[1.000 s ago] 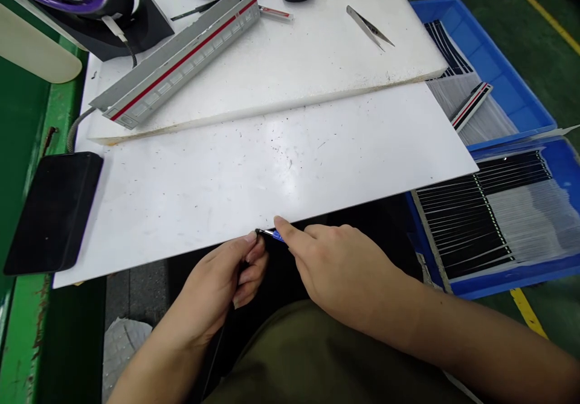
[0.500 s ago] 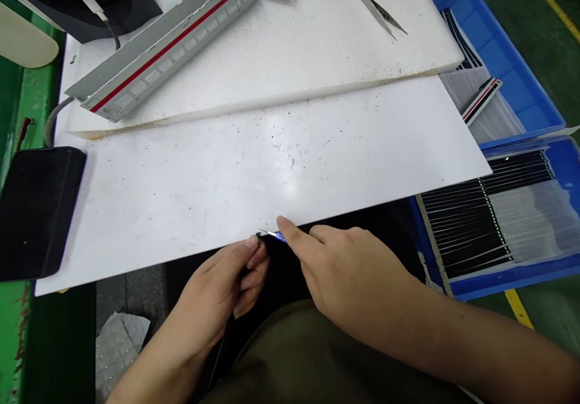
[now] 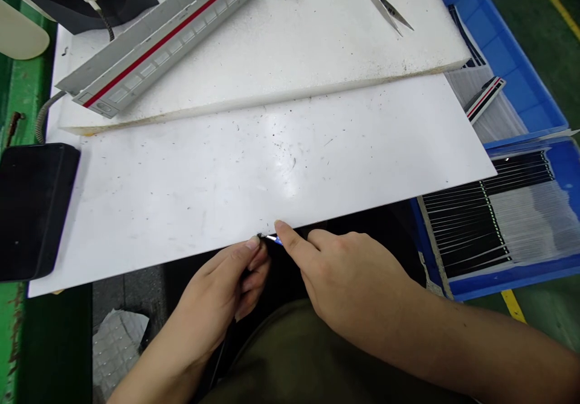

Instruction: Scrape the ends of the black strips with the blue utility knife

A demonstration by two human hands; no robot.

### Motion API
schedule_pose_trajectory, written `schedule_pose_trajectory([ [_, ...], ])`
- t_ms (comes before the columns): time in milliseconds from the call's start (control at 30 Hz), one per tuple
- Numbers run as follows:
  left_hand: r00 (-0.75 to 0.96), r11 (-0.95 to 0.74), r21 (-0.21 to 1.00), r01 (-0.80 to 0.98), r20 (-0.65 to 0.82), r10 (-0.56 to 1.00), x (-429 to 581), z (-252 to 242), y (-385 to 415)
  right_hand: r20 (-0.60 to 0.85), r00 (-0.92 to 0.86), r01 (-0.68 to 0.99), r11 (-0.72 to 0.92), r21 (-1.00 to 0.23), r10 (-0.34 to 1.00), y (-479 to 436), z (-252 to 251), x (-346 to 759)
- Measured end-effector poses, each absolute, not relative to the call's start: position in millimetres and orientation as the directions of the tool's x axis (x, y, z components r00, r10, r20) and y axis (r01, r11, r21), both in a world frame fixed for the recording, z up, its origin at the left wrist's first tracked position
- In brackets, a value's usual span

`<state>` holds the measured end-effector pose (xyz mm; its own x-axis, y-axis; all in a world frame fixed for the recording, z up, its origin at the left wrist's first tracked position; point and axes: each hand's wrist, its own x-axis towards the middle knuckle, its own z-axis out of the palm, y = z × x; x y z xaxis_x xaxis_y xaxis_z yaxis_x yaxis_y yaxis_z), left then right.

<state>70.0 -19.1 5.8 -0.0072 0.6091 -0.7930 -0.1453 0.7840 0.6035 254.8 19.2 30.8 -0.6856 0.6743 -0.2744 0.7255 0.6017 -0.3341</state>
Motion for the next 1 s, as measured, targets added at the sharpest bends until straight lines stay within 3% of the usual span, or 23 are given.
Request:
schedule_pose_trajectory([
  [300,-0.017,0.78,0.613,-0.127,-0.788,0.616,68.8,5.8,-18.7,-0.274,-0.687,0.726,0.625,-0.287,0.673,12.7,23.2,253.5],
  [567,0.007,0.755,0.648,-0.099,-0.759,0.652,67.7,4.6,-19.0,-0.25,-0.689,0.711,0.567,-0.417,0.68,17.0,22.9,257.0],
  [1000,-0.023,0.761,0.645,-0.073,-0.764,0.645,71.6,6.4,-18.5,-0.302,-0.685,0.728,0.615,-0.304,0.663,13.3,27.8,253.1],
])
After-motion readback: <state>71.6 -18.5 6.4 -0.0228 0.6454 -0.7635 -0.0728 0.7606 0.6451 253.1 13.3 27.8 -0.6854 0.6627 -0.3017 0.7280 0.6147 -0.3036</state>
